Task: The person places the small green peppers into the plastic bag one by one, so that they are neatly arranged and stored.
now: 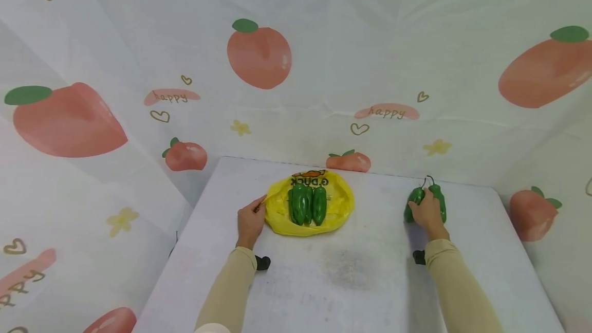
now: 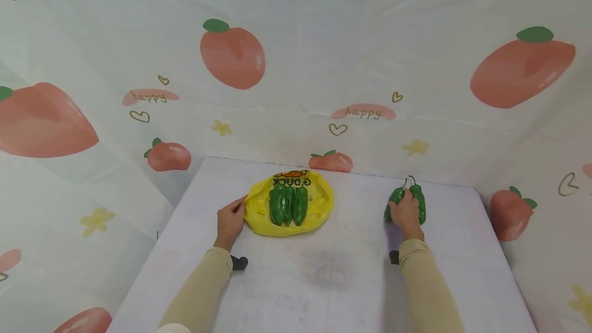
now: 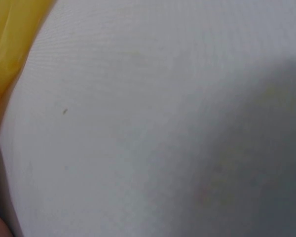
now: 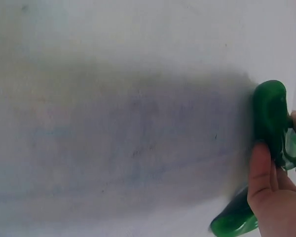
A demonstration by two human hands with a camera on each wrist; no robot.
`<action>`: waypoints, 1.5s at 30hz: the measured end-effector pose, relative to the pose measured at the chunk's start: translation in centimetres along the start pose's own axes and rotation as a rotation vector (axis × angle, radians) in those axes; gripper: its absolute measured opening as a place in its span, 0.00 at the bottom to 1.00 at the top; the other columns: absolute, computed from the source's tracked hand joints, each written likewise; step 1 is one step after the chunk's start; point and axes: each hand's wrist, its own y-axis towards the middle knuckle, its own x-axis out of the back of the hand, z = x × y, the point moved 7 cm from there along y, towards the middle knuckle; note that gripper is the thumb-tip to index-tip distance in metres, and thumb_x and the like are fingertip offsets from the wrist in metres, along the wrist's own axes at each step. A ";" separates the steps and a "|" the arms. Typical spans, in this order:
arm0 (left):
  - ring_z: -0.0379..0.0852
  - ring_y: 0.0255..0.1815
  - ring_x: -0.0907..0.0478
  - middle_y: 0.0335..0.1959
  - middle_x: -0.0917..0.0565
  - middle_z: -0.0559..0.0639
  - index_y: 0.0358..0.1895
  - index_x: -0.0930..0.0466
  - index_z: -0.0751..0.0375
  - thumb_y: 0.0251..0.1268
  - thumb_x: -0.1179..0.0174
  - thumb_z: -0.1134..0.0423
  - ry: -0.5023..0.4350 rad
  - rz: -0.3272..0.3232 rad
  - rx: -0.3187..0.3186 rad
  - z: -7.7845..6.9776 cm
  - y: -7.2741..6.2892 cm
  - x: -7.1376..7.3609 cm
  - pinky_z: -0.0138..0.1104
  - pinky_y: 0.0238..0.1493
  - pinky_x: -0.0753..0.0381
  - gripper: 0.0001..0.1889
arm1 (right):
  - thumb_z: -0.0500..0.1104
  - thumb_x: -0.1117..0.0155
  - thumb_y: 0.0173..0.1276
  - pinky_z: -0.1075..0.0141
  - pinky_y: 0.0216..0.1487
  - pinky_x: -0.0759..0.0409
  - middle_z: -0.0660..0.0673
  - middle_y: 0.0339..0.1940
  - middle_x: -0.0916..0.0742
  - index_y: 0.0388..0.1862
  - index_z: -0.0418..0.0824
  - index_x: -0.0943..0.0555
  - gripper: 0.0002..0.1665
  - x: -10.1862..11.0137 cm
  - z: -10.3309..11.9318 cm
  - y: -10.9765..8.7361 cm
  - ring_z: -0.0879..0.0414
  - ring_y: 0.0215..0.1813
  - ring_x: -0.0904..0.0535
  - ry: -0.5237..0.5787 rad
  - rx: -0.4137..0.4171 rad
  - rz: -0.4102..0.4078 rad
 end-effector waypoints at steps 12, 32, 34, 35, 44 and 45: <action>0.46 0.31 0.25 0.40 0.09 0.50 0.58 0.13 0.44 0.73 0.43 0.57 -0.004 0.012 0.020 0.3 0.1 -0.1 0.31 0.34 0.28 0.16 | 0.43 0.51 0.77 0.30 0.73 0.40 0.11 0.73 0.45 0.81 0.26 0.62 0.47 -0.5 0.5 -0.1 0.18 0.75 0.48 -0.028 0.007 0.049; 0.43 0.33 0.23 0.45 0.08 0.50 0.57 0.12 0.46 0.73 0.41 0.60 0.002 -0.004 0.012 0.1 -0.1 0.1 0.29 0.36 0.27 0.15 | 0.40 0.47 0.72 0.34 0.70 0.33 0.12 0.70 0.36 0.79 0.22 0.54 0.46 -1.5 2.7 -1.2 0.21 0.71 0.37 -0.042 0.078 0.061; 0.44 0.33 0.24 0.45 0.08 0.50 0.57 0.12 0.45 0.73 0.42 0.59 -0.003 -0.001 0.019 0.1 -0.2 0.2 0.30 0.36 0.27 0.15 | 0.40 0.46 0.72 0.34 0.70 0.33 0.13 0.70 0.35 0.79 0.23 0.53 0.46 -1.6 3.0 -1.4 0.21 0.71 0.37 -0.033 0.090 0.059; 0.44 0.33 0.23 0.45 0.08 0.50 0.57 0.12 0.45 0.73 0.42 0.59 -0.003 0.000 0.021 0.1 -0.2 0.2 0.30 0.36 0.27 0.15 | 0.40 0.46 0.72 0.34 0.70 0.34 0.13 0.70 0.35 0.80 0.23 0.53 0.46 -1.7 3.2 -1.5 0.22 0.72 0.37 -0.028 0.096 0.057; 0.44 0.32 0.24 0.41 0.08 0.49 0.57 0.12 0.46 0.73 0.42 0.58 -0.007 -0.005 0.005 0.2 -0.1 0.1 0.31 0.35 0.27 0.15 | 0.41 0.44 0.72 0.34 0.70 0.34 0.14 0.70 0.34 0.80 0.25 0.50 0.45 -1.9 4.7 -2.1 0.22 0.71 0.36 -0.003 0.145 0.021; 0.44 0.32 0.24 0.41 0.08 0.50 0.57 0.12 0.46 0.73 0.42 0.58 -0.010 -0.003 0.004 0.2 -0.1 0.1 0.30 0.35 0.27 0.15 | 0.41 0.44 0.72 0.34 0.70 0.33 0.14 0.69 0.34 0.79 0.25 0.50 0.45 -1.9 4.7 -2.3 0.22 0.71 0.36 0.000 0.149 0.017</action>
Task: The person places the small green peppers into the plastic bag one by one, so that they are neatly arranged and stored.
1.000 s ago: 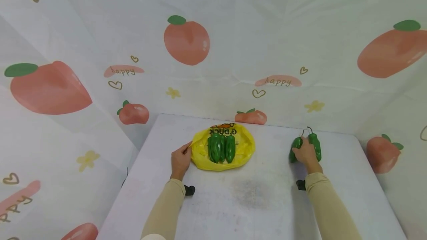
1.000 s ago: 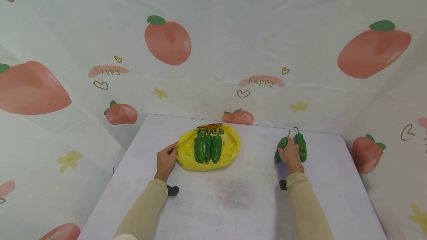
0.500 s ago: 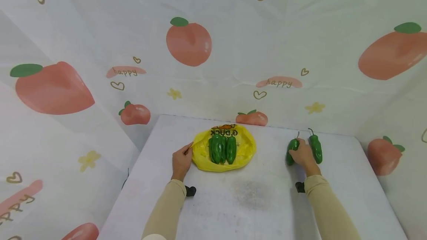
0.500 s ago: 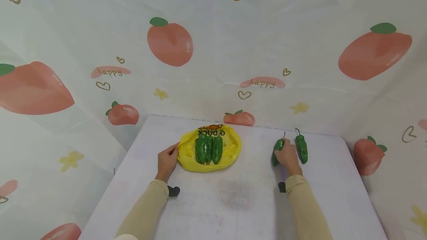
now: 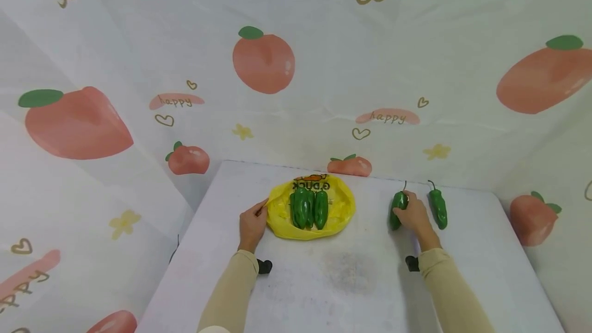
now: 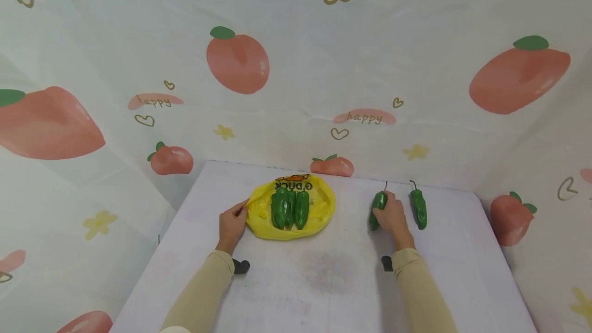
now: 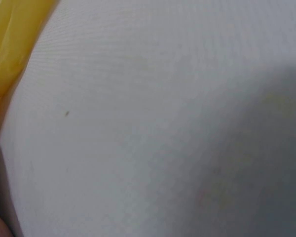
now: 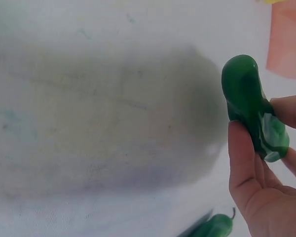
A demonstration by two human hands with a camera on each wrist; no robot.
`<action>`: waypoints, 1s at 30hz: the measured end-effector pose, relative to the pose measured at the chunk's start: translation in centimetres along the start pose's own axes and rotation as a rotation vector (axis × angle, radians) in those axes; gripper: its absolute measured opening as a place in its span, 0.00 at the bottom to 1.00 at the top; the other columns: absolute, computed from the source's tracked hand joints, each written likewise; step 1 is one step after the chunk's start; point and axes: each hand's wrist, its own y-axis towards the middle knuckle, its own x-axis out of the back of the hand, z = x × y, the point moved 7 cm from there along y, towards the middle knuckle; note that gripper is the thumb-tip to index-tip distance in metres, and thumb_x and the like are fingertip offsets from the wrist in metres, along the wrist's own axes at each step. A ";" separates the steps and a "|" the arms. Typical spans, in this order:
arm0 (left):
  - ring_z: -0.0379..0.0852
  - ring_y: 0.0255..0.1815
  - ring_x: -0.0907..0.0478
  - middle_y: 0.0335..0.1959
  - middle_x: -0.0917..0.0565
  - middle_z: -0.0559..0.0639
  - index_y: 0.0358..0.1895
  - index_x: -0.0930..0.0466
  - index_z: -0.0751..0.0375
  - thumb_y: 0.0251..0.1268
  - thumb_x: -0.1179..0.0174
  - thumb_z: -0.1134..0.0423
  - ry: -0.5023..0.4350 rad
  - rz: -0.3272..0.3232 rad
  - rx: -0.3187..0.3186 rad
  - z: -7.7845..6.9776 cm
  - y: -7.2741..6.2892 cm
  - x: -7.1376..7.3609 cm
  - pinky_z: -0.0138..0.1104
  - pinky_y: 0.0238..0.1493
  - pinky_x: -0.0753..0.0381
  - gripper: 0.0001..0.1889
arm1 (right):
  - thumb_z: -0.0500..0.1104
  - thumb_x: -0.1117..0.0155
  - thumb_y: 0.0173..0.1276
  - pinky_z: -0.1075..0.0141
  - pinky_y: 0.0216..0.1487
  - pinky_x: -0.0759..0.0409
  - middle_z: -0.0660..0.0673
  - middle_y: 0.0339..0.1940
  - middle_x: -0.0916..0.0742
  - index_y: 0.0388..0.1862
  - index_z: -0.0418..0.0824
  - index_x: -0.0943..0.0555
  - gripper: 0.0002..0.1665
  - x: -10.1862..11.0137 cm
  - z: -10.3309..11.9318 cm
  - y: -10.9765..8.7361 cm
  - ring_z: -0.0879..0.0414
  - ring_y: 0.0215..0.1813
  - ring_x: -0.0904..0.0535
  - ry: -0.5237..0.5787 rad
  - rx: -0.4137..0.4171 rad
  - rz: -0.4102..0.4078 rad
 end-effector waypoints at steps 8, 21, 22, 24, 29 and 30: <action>0.43 0.32 0.24 0.43 0.08 0.48 0.57 0.12 0.46 0.73 0.41 0.59 0.011 0.004 0.021 0.1 0.0 0.0 0.29 0.35 0.27 0.15 | 0.43 0.43 0.72 0.37 0.63 0.26 0.16 0.66 0.29 0.79 0.27 0.48 0.45 0.0 1.3 -0.7 0.25 0.66 0.30 0.024 0.033 -0.041; 0.42 0.29 0.25 0.42 0.08 0.50 0.56 0.12 0.46 0.73 0.41 0.59 0.003 -0.012 -0.020 -0.2 -0.1 0.2 0.28 0.33 0.28 0.15 | 0.44 0.40 0.74 0.54 0.45 0.13 0.20 0.70 0.29 0.82 0.34 0.49 0.45 0.3 3.2 -2.1 0.33 0.56 0.18 0.151 0.015 -0.045; 0.41 0.29 0.25 0.42 0.08 0.50 0.56 0.12 0.46 0.73 0.41 0.59 0.008 -0.013 -0.017 -0.2 -0.1 0.2 0.28 0.33 0.28 0.15 | 0.45 0.40 0.74 0.54 0.46 0.13 0.20 0.70 0.29 0.82 0.35 0.49 0.45 0.3 3.4 -2.2 0.34 0.55 0.17 0.161 0.013 -0.046; 0.42 0.30 0.25 0.43 0.08 0.50 0.57 0.12 0.46 0.73 0.42 0.59 0.010 -0.012 -0.008 -0.2 -0.1 0.3 0.29 0.34 0.27 0.15 | 0.46 0.40 0.74 0.53 0.48 0.13 0.21 0.71 0.29 0.83 0.37 0.49 0.46 0.3 3.6 -2.2 0.35 0.54 0.16 0.186 0.002 -0.048; 0.44 0.35 0.22 0.47 0.08 0.49 0.58 0.13 0.44 0.73 0.43 0.58 0.019 0.004 0.033 -0.2 -0.3 0.2 0.33 0.40 0.24 0.16 | 0.47 0.39 0.75 0.52 0.49 0.13 0.23 0.71 0.29 0.84 0.41 0.50 0.46 0.1 4.2 -2.3 0.35 0.56 0.16 0.237 -0.006 -0.054; 0.43 0.37 0.21 0.49 0.09 0.48 0.58 0.13 0.43 0.73 0.43 0.58 0.024 0.007 0.040 -0.2 -0.3 0.2 0.33 0.42 0.23 0.16 | 0.46 0.39 0.75 0.53 0.49 0.13 0.24 0.71 0.28 0.84 0.41 0.50 0.46 0.1 4.3 -2.3 0.35 0.56 0.16 0.245 -0.003 -0.054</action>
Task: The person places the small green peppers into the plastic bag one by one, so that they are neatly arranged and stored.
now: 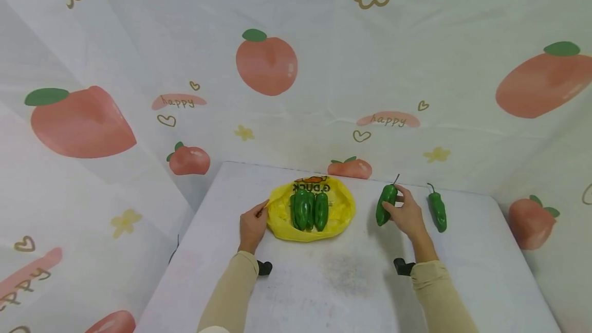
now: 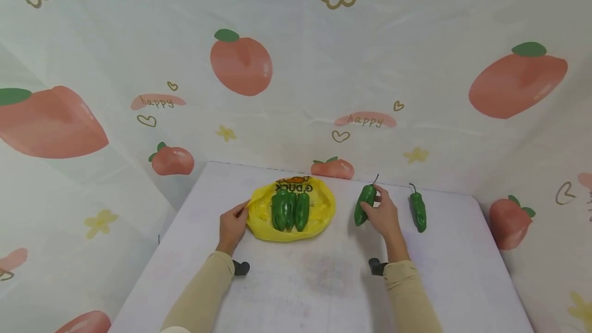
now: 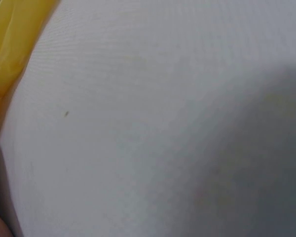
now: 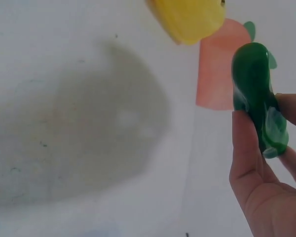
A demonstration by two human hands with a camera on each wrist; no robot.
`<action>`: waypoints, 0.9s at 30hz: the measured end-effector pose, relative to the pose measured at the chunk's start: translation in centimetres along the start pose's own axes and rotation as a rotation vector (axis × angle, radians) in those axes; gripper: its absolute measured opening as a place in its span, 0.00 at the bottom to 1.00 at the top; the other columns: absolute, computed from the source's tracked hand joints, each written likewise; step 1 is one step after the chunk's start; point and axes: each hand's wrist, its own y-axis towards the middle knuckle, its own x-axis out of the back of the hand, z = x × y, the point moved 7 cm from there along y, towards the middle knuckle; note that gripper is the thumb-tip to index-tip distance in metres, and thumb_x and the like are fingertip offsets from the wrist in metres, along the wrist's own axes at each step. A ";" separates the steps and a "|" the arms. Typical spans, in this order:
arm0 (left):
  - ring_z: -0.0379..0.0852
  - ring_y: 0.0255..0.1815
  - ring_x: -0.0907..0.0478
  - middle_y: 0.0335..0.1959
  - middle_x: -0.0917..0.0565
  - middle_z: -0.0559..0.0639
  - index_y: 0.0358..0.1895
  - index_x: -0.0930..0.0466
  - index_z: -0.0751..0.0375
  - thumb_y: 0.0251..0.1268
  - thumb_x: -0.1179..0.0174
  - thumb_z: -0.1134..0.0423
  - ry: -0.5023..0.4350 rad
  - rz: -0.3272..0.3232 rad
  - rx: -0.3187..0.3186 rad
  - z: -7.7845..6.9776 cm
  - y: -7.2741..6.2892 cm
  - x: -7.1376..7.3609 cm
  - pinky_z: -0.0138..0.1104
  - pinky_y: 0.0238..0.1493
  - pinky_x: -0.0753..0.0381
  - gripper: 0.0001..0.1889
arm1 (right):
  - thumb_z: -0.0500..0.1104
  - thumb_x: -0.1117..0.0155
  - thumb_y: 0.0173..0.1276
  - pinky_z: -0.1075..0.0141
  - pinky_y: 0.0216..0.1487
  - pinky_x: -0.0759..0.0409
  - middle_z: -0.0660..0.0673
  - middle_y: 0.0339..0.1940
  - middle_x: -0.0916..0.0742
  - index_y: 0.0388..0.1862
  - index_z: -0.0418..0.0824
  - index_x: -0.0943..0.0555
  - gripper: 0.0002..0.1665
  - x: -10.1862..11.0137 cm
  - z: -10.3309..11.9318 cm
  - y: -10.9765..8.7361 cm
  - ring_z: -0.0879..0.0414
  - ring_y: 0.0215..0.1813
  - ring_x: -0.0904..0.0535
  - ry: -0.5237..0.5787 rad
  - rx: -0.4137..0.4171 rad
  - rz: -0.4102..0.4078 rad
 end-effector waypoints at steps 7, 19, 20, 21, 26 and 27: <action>0.43 0.38 0.21 0.50 0.09 0.49 0.59 0.14 0.43 0.74 0.44 0.58 -0.005 0.003 -0.010 0.2 0.1 -0.1 0.35 0.43 0.22 0.16 | 0.45 0.39 0.75 0.56 0.47 0.12 0.25 0.71 0.27 0.84 0.43 0.49 0.45 -0.6 1.2 -0.2 0.33 0.60 0.18 0.037 0.047 0.009; 0.43 0.40 0.20 0.52 0.10 0.49 0.60 0.14 0.45 0.74 0.43 0.58 0.003 0.012 -0.019 0.2 0.3 -0.3 0.37 0.46 0.20 0.16 | 0.45 0.36 0.73 0.57 0.43 0.12 0.24 0.67 0.25 0.82 0.40 0.44 0.44 -2.0 2.4 -1.0 0.35 0.54 0.16 0.035 0.087 0.026; 0.43 0.41 0.20 0.52 0.10 0.49 0.60 0.14 0.45 0.74 0.43 0.58 0.004 0.015 -0.013 0.2 0.3 -0.3 0.37 0.46 0.21 0.16 | 0.45 0.36 0.73 0.58 0.43 0.12 0.25 0.67 0.24 0.82 0.41 0.44 0.44 -2.2 2.4 -1.0 0.36 0.54 0.16 0.034 0.087 0.031; 0.44 0.41 0.20 0.52 0.10 0.48 0.60 0.14 0.45 0.74 0.43 0.57 0.002 0.017 -0.007 0.2 0.3 -0.3 0.36 0.46 0.22 0.16 | 0.45 0.36 0.73 0.58 0.42 0.12 0.25 0.67 0.24 0.82 0.41 0.44 0.44 -2.4 2.5 -1.1 0.36 0.54 0.16 0.031 0.091 0.036; 0.45 0.40 0.22 0.52 0.10 0.47 0.60 0.14 0.44 0.75 0.43 0.55 0.000 0.025 0.023 0.5 0.4 -0.4 0.36 0.44 0.24 0.16 | 0.45 0.36 0.73 0.59 0.42 0.12 0.27 0.68 0.23 0.81 0.43 0.43 0.43 -3.1 3.1 -1.6 0.38 0.54 0.16 0.024 0.104 0.059; 0.45 0.40 0.22 0.51 0.10 0.47 0.60 0.14 0.44 0.75 0.42 0.55 0.001 0.026 0.024 0.5 0.4 -0.4 0.36 0.44 0.25 0.16 | 0.45 0.36 0.73 0.59 0.42 0.12 0.27 0.68 0.24 0.81 0.43 0.43 0.43 -3.2 3.2 -1.7 0.38 0.53 0.16 0.025 0.109 0.062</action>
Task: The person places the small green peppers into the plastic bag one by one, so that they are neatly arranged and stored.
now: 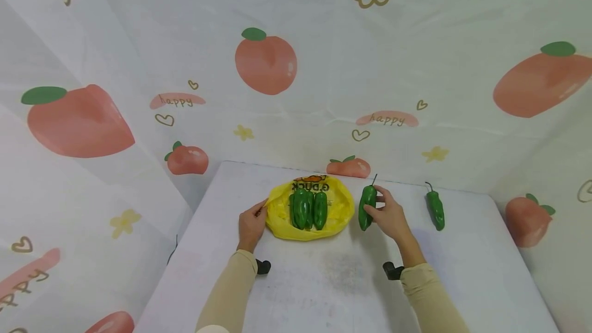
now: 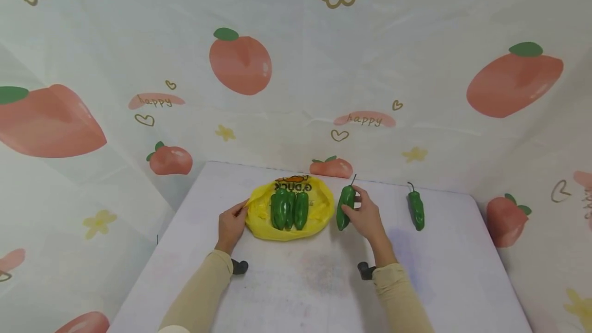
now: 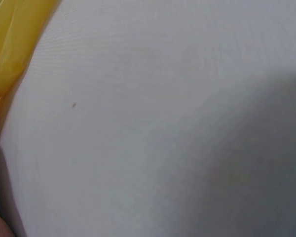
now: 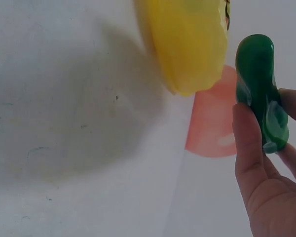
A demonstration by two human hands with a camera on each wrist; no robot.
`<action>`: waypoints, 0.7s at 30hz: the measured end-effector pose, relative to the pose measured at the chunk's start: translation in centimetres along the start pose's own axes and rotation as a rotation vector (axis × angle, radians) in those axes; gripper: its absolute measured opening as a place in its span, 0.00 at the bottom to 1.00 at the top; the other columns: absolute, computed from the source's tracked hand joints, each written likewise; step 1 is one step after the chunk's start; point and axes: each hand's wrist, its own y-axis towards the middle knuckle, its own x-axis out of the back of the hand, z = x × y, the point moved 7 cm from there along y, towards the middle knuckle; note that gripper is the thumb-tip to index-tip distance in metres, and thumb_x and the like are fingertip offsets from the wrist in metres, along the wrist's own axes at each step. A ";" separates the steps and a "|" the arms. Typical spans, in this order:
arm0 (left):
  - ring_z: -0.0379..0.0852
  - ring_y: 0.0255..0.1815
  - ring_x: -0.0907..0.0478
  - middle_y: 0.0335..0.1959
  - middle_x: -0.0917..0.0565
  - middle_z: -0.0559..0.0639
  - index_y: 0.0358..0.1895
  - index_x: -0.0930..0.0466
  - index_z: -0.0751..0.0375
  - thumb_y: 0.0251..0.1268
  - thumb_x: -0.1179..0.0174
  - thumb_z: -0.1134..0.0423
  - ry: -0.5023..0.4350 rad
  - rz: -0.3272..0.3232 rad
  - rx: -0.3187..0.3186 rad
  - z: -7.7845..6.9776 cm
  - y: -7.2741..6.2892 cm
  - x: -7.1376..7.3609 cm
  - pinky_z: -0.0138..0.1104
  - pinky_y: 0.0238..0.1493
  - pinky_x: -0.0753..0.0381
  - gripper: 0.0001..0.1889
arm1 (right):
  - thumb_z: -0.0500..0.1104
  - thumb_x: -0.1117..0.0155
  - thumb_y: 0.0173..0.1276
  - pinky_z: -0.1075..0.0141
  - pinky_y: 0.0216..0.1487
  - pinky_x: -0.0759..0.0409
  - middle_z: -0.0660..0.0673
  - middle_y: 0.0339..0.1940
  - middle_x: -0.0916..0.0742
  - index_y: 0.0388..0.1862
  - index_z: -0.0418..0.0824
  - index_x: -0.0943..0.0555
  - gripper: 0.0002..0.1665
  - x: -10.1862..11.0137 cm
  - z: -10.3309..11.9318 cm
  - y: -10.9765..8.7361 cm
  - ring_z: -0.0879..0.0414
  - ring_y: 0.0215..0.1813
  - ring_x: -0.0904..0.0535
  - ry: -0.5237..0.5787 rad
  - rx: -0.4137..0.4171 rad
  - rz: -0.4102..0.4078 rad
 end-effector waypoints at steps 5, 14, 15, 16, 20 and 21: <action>0.45 0.39 0.22 0.50 0.09 0.47 0.60 0.14 0.43 0.74 0.42 0.55 0.007 -0.001 -0.013 0.1 0.0 0.0 0.35 0.42 0.26 0.16 | 0.44 0.35 0.73 0.59 0.42 0.11 0.26 0.68 0.24 0.81 0.41 0.43 0.43 -0.5 0.8 -0.2 0.39 0.52 0.16 -0.002 0.018 0.013; 0.45 0.36 0.23 0.47 0.09 0.48 0.59 0.13 0.44 0.74 0.42 0.56 0.012 -0.018 -0.039 0.0 0.0 0.2 0.35 0.40 0.26 0.16 | 0.43 0.35 0.73 0.57 0.43 0.11 0.29 0.68 0.23 0.81 0.43 0.42 0.42 -1.4 2.0 -0.2 0.42 0.51 0.16 -0.007 0.069 0.043; 0.45 0.36 0.23 0.47 0.09 0.48 0.59 0.13 0.44 0.74 0.43 0.56 0.013 -0.019 -0.039 0.0 0.0 0.2 0.35 0.40 0.26 0.16 | 0.43 0.35 0.73 0.57 0.43 0.11 0.29 0.68 0.23 0.81 0.43 0.42 0.42 -1.5 2.2 -0.2 0.42 0.51 0.15 -0.005 0.074 0.048; 0.45 0.36 0.23 0.48 0.09 0.48 0.59 0.13 0.44 0.74 0.43 0.56 0.014 -0.016 -0.037 0.0 0.0 0.2 0.35 0.41 0.26 0.16 | 0.43 0.35 0.73 0.57 0.43 0.11 0.29 0.68 0.22 0.80 0.44 0.41 0.42 -1.7 2.4 -0.3 0.42 0.51 0.15 -0.003 0.080 0.052; 0.45 0.38 0.22 0.49 0.09 0.47 0.59 0.13 0.44 0.74 0.43 0.55 0.002 -0.004 -0.026 -0.1 0.0 0.1 0.36 0.43 0.25 0.16 | 0.44 0.35 0.73 0.58 0.43 0.11 0.29 0.68 0.22 0.80 0.44 0.41 0.41 -2.1 2.9 -0.4 0.43 0.51 0.15 -0.001 0.090 0.064; 0.45 0.39 0.22 0.50 0.09 0.47 0.59 0.14 0.44 0.74 0.43 0.55 0.001 0.001 -0.022 -0.1 0.0 0.1 0.36 0.44 0.24 0.16 | 0.44 0.35 0.72 0.58 0.43 0.11 0.29 0.68 0.22 0.80 0.45 0.41 0.41 -2.2 3.0 -0.4 0.43 0.51 0.15 0.001 0.092 0.068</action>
